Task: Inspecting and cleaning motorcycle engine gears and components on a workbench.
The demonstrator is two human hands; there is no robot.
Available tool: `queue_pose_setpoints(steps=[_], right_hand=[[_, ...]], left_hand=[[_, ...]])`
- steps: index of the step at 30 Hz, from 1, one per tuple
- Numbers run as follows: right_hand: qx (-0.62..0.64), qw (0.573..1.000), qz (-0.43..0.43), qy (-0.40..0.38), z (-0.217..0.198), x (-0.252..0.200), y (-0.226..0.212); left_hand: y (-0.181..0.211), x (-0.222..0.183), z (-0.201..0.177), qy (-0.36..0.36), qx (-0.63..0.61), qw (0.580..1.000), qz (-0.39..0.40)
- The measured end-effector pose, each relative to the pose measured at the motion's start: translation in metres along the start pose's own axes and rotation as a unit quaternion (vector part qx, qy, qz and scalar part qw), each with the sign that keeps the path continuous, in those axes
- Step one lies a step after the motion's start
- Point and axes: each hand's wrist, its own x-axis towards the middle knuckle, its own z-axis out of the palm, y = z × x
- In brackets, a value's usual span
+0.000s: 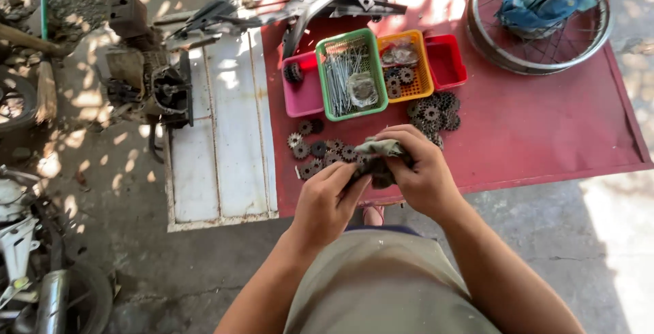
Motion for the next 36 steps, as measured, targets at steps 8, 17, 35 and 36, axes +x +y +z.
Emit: queue_pose_setpoints(steps=[8, 17, 35, 36], right_hand=[[-0.016, 0.998, -0.055, -0.004, 0.012, -0.015, -0.018], [-0.046, 0.998, -0.047, -0.007, 0.030, -0.024, -0.045], [-0.015, 1.000, 0.020, -0.014, 0.033, -0.020, -0.039], [-0.008, 0.999, 0.012, -0.034, 0.036, -0.018, -0.043]], left_hand=[[0.003, -0.008, -0.026, -0.009, -0.003, 1.000, 0.013], [-0.004, -0.024, -0.039, -0.020, -0.007, 0.999, 0.030], [-0.023, -0.034, -0.039, -0.013, -0.031, 0.999, -0.005], [-0.027, -0.030, -0.039, -0.017, -0.039, 0.999, -0.005]])
